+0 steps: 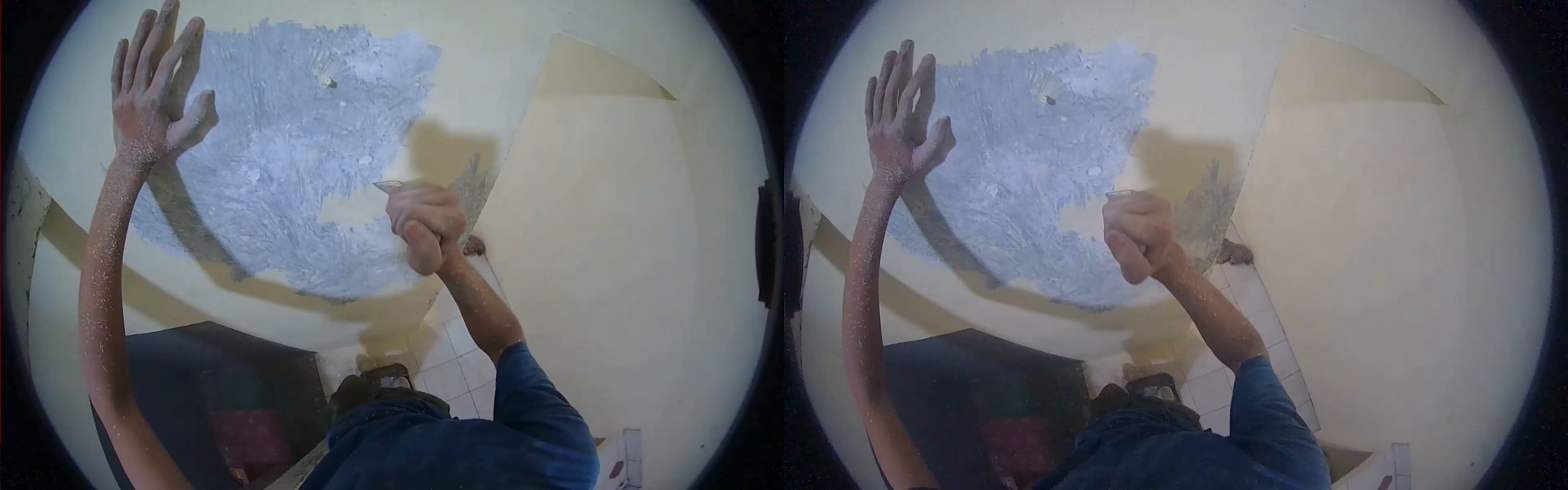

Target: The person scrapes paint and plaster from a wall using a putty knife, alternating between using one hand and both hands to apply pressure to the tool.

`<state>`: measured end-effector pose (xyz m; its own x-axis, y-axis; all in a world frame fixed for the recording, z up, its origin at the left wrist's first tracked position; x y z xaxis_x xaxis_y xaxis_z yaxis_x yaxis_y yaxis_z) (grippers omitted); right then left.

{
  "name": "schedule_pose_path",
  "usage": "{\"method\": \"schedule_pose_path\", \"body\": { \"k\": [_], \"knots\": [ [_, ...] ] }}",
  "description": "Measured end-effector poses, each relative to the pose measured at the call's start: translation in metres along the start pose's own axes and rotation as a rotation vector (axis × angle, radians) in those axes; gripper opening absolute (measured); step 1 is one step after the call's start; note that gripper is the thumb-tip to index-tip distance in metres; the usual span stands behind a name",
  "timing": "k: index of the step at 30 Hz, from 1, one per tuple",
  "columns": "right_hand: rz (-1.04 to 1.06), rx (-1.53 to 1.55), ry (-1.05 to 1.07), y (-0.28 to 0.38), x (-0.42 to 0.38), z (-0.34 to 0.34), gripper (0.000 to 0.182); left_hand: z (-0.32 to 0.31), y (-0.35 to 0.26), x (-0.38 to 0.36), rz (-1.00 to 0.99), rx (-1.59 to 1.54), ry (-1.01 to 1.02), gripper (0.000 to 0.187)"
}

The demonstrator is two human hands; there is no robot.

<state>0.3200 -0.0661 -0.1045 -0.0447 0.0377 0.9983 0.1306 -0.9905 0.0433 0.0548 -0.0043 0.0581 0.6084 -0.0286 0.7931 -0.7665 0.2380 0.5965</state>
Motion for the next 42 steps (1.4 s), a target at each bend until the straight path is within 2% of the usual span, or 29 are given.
{"method": "schedule_pose_path", "body": {
  "k": [2,5,8,11,14,17,18,21,22,25,27,29,33,36,39,41,42],
  "knots": [
    [0.044,0.039,-0.016,0.015,0.015,-0.002,0.031,0.003,0.005,0.008,-0.023,-0.003,-0.019,0.07],
    [0.0,-0.037,-0.027,-0.007,-0.004,-0.003,0.028,0.002,-0.002,-0.001,0.015,0.007,-0.004,0.069],
    [-0.037,0.045,0.031,0.005,-0.001,-0.005,0.02,0.001,-0.003,-0.005,0.012,-0.007,-0.003,0.069],
    [-0.006,0.033,-0.095,0.016,-0.001,0.006,0.021,0.001,-0.003,-0.004,0.005,-0.003,-0.023,0.068],
    [-0.067,-0.071,0.017,-0.011,-0.017,-0.006,0.022,0.001,-0.004,-0.004,0.015,0.0,0.017,0.069],
    [0.07,0.126,-0.182,0.03,0.003,0.005,0.03,-0.001,-0.001,-0.006,-0.003,-0.001,-0.035,0.07],
    [0.014,0.094,-0.194,0.019,-0.006,0.006,0.023,0.0,0.0,-0.005,-0.006,0.01,-0.031,0.07],
    [-0.115,-0.113,0.063,-0.026,-0.036,-0.011,0.023,0.002,-0.008,-0.003,-0.018,-0.005,-0.014,0.07],
    [-0.036,-0.208,0.097,-0.004,-0.024,-0.012,0.023,0.001,-0.006,-0.003,-0.014,-0.002,-0.022,0.07],
    [0.054,0.142,-0.146,0.025,-0.009,0.0,0.023,0.002,-0.002,-0.003,-0.021,0.005,-0.032,0.071],
    [0.12,-0.287,-0.045,0.012,-0.019,-0.012,0.026,0.002,-0.005,-0.003,-0.037,-0.013,-0.028,0.072],
    [-0.007,-0.056,0.099,-0.003,-0.02,-0.02,0.026,0.001,-0.005,-0.003,-0.021,0.006,-0.015,0.072],
    [0.06,-0.1,-0.063,0.008,-0.019,-0.008,0.019,0.001,0.0,-0.003,0.0,-0.008,-0.03,0.072],
    [-0.051,-0.118,0.057,-0.007,-0.025,-0.025,0.022,0.0,-0.005,-0.005,-0.005,-0.024,-0.013,0.071],
    [0.021,0.151,-0.213,0.02,-0.014,-0.007,0.022,0.003,-0.003,-0.002,-0.024,-0.008,-0.038,0.069],
    [0.027,-0.226,-0.056,0.0,-0.035,-0.015,0.023,0.003,-0.005,-0.003,-0.029,-0.027,-0.019,0.069],
    [-0.045,-0.211,0.0,-0.006,-0.038,-0.02,0.023,0.002,-0.008,-0.006,-0.027,-0.043,-0.014,0.069]
  ]
}}
Point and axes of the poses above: each hand's wrist, its own x-axis towards the middle knuckle, its own z-axis out of the back of the hand, y = z × x, the point moved 8 cm from there along x, towards the middle knuckle, and after that the axes turned 6 degrees about z, right-handed, at the moved point
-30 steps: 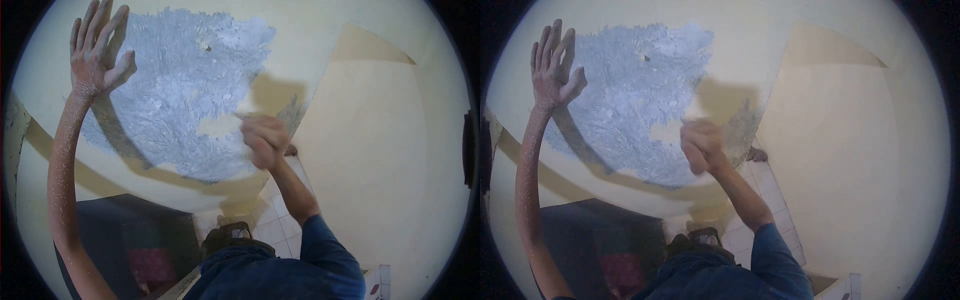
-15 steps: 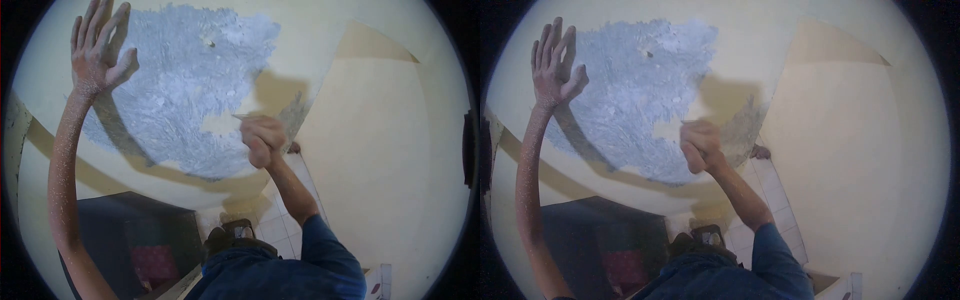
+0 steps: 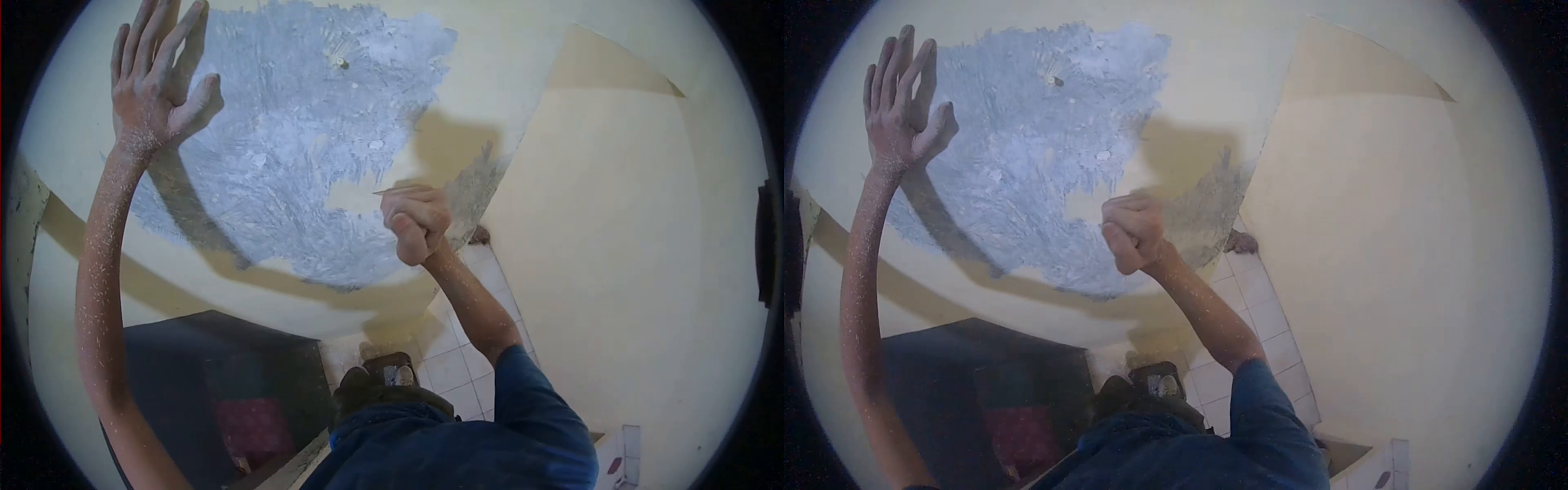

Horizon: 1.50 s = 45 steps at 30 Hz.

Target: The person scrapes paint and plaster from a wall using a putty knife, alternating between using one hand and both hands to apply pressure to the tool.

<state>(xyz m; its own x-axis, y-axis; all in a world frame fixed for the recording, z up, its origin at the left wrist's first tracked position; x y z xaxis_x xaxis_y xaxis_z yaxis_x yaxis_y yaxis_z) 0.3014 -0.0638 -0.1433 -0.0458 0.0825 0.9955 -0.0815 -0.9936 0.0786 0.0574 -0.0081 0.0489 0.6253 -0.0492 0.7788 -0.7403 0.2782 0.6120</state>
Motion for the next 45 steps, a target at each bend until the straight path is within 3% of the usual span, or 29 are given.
{"method": "schedule_pose_path", "body": {
  "k": [2,4,6,8,11,12,15,16,19,21,23,27,30,34,37,38,41,43,45],
  "knots": [
    [-0.038,0.109,0.018,0.006,0.008,0.001,0.023,-0.001,0.006,0.0,0.006,0.009,-0.019,0.068],
    [0.115,0.037,-0.107,0.013,0.011,0.01,0.02,0.0,0.007,0.002,-0.003,0.021,-0.023,0.069],
    [0.112,-0.025,-0.066,0.012,0.005,0.007,0.023,0.0,0.002,0.0,-0.001,0.008,0.0,0.069],
    [-0.006,-0.078,0.138,-0.008,0.003,-0.007,0.031,0.002,0.001,0.005,0.0,-0.004,0.015,0.069],
    [0.078,0.286,-0.131,0.027,0.02,0.011,0.029,-0.002,0.006,0.001,0.0,0.029,-0.018,0.07],
    [0.109,0.266,-0.183,0.022,0.02,0.015,0.029,-0.001,0.007,0.002,-0.003,0.034,-0.013,0.07],
    [-0.039,-0.014,0.113,-0.016,-0.003,-0.01,0.031,-0.002,0.003,0.002,-0.002,0.014,0.008,0.07],
    [-0.022,-0.01,0.11,0.001,0.001,-0.009,0.023,-0.003,0.006,0.001,0.006,0.026,0.001,0.07],
    [0.079,0.291,-0.191,0.026,0.017,0.017,0.024,-0.002,0.01,0.0,0.018,0.04,-0.002,0.071],
    [0.088,-0.065,-0.113,0.01,0.003,0.006,0.022,-0.002,0.007,-0.001,0.021,0.035,0.019,0.072],
    [-0.063,0.112,0.073,-0.008,0.0,-0.007,0.021,-0.002,0.005,0.001,0.023,0.031,0.024,0.072],
    [0.081,0.221,-0.141,0.018,0.018,0.018,0.02,-0.002,0.007,0.0,0.028,0.032,0.013,0.071],
    [-0.008,0.021,0.064,-0.008,0.011,-0.011,0.031,-0.001,0.006,0.0,0.031,0.015,0.042,0.07],
    [0.119,0.317,-0.225,0.029,0.03,0.014,0.034,0.0,0.007,0.001,0.002,0.06,0.006,0.07],
    [-0.046,0.129,0.043,-0.011,0.014,-0.01,0.02,-0.001,0.002,0.0,-0.005,0.029,0.015,0.07],
    [-0.024,0.098,0.055,-0.006,0.009,-0.009,0.019,0.0,0.003,0.002,-0.005,0.024,-0.002,0.07],
    [0.023,0.344,-0.174,0.024,0.021,0.009,0.018,0.001,0.007,0.004,0.001,0.031,-0.024,0.07],
    [0.095,-0.023,-0.044,0.011,0.008,0.0,0.017,0.0,0.002,-0.002,0.009,0.027,0.005,0.07],
    [-0.005,0.048,0.06,-0.005,0.006,-0.01,0.017,0.0,0.003,0.002,0.001,0.045,0.024,0.07]
  ]
}}
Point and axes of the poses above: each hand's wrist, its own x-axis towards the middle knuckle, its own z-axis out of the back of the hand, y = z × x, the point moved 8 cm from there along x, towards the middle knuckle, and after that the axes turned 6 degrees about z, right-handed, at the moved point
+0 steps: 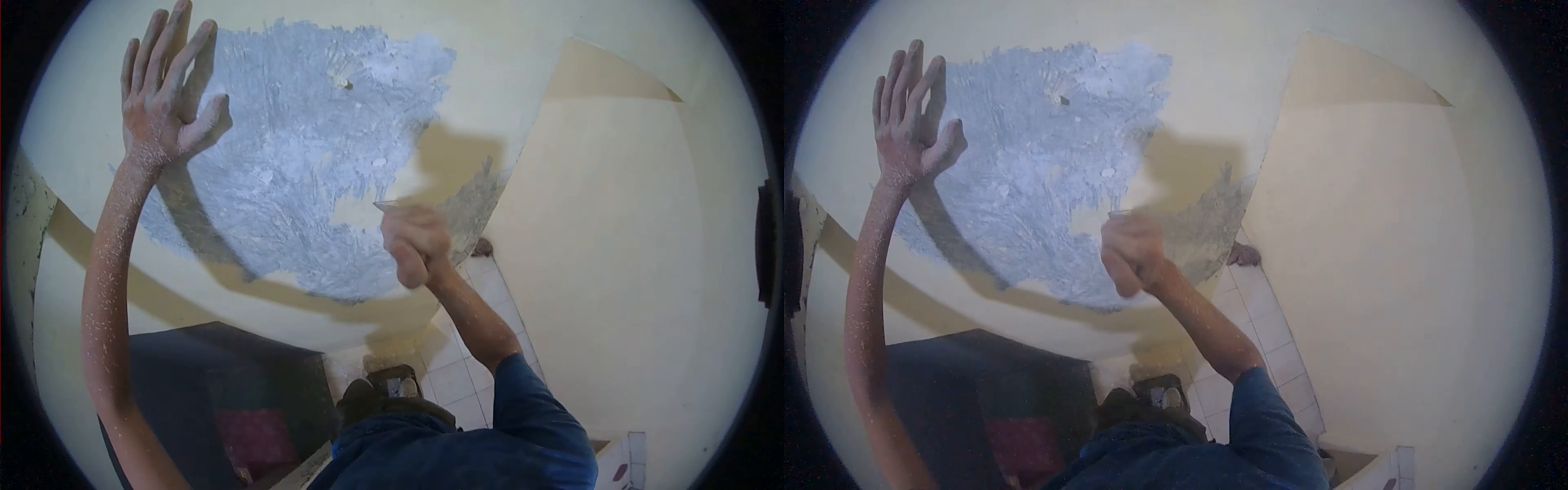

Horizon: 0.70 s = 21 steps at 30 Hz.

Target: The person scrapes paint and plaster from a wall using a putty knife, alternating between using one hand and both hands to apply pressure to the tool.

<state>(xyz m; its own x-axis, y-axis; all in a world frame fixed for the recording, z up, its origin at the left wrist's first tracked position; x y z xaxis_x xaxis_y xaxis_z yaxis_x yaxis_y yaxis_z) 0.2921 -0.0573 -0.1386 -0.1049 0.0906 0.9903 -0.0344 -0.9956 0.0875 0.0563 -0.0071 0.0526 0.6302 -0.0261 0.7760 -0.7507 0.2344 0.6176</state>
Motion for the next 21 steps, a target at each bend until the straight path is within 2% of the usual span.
{"method": "schedule_pose_path", "body": {
  "k": [3,6,7,10,11,14,18,21],
  "knots": [
    [0.083,0.321,-0.265,0.039,0.024,0.021,0.016,0.0,0.001,0.0,0.017,-0.012,-0.025,0.07],
    [0.011,0.095,-0.089,0.001,0.014,0.003,0.02,0.0,0.0,0.001,0.009,-0.013,-0.002,0.07],
    [0.047,0.106,-0.045,0.005,0.014,0.0,0.021,0.0,-0.001,0.002,0.013,-0.014,0.0,0.07],
    [0.115,0.267,-0.199,0.034,0.026,0.017,0.029,0.001,0.003,0.004,0.018,0.001,-0.007,0.07],
    [0.153,0.274,-0.191,0.032,0.028,0.019,0.03,0.001,0.004,0.004,0.018,0.007,-0.015,0.07],
    [0.077,0.154,0.01,0.014,0.021,-0.004,0.022,0.0,0.001,-0.002,0.018,-0.004,0.008,0.07],
    [0.094,0.376,-0.221,0.032,0.029,0.016,0.016,0.0,0.003,-0.001,0.028,-0.009,0.0,0.069],
    [-0.028,0.165,-0.028,0.0,0.019,-0.007,0.017,0.001,0.002,0.0,0.038,-0.009,0.022,0.07]
  ]
}}
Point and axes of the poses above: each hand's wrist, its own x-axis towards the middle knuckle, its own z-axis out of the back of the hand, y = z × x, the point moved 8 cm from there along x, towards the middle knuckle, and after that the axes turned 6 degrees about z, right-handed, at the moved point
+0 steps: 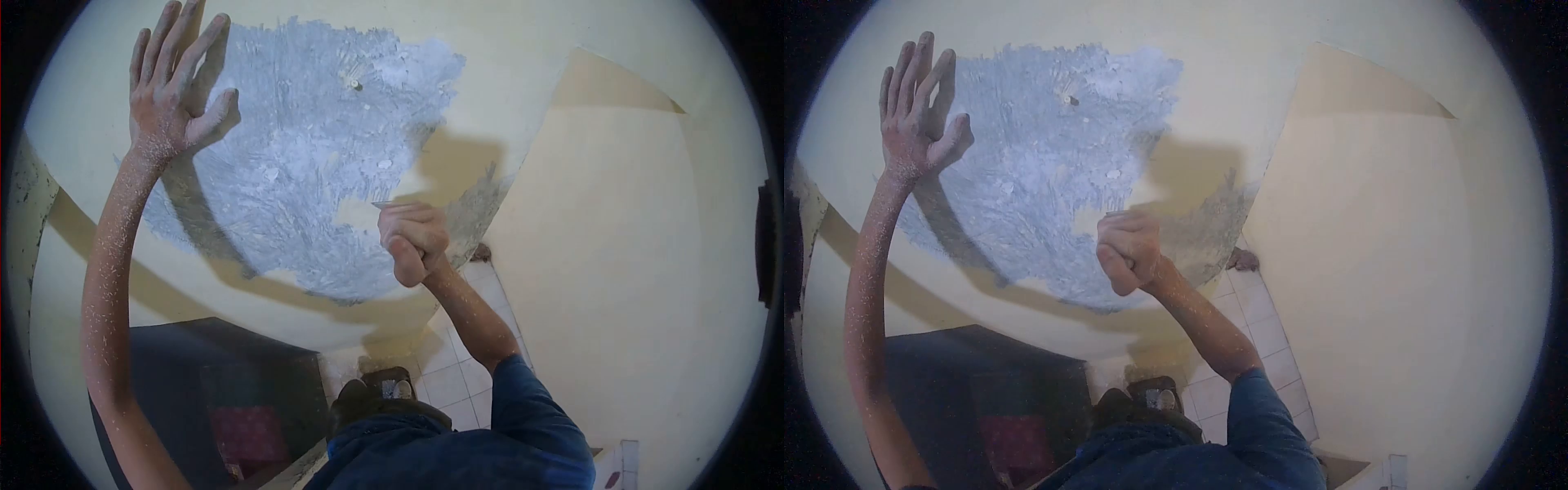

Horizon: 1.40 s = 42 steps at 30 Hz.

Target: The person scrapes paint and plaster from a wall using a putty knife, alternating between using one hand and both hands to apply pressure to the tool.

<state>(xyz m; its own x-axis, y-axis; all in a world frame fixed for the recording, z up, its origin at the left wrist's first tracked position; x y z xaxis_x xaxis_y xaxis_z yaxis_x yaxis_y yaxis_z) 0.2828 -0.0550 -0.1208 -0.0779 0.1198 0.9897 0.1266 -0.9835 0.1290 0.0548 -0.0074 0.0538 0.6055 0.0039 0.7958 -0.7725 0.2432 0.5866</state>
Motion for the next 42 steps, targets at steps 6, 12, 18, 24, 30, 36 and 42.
{"method": "schedule_pose_path", "body": {
  "k": [6,12,18,24,30,36,42],
  "knots": [
    [-0.005,-0.076,0.011,-0.002,-0.007,0.007,0.02,0.0,0.001,-0.001,-0.006,-0.015,-0.013,0.071],
    [0.089,-0.125,-0.001,0.01,0.0,0.002,0.023,0.0,0.006,-0.001,-0.012,0.017,-0.039,0.069],
    [0.075,0.172,-0.18,0.028,-0.006,0.005,0.016,-0.001,0.007,-0.002,-0.005,0.014,-0.051,0.069],
    [0.082,0.103,-0.106,0.028,-0.01,0.005,0.02,-0.003,0.003,-0.001,-0.024,0.004,-0.05,0.071],
    [0.069,0.02,0.0,0.019,-0.008,-0.005,0.014,0.0,0.001,0.0,-0.011,-0.021,-0.022,0.072],
    [0.036,-0.175,0.029,0.012,-0.021,-0.011,0.013,0.0,0.0,0.0,-0.012,-0.007,-0.004,0.072],
    [0.03,-0.218,0.05,0.013,-0.027,-0.005,0.019,-0.001,0.002,-0.002,-0.009,-0.006,-0.01,0.073]
  ]
}}
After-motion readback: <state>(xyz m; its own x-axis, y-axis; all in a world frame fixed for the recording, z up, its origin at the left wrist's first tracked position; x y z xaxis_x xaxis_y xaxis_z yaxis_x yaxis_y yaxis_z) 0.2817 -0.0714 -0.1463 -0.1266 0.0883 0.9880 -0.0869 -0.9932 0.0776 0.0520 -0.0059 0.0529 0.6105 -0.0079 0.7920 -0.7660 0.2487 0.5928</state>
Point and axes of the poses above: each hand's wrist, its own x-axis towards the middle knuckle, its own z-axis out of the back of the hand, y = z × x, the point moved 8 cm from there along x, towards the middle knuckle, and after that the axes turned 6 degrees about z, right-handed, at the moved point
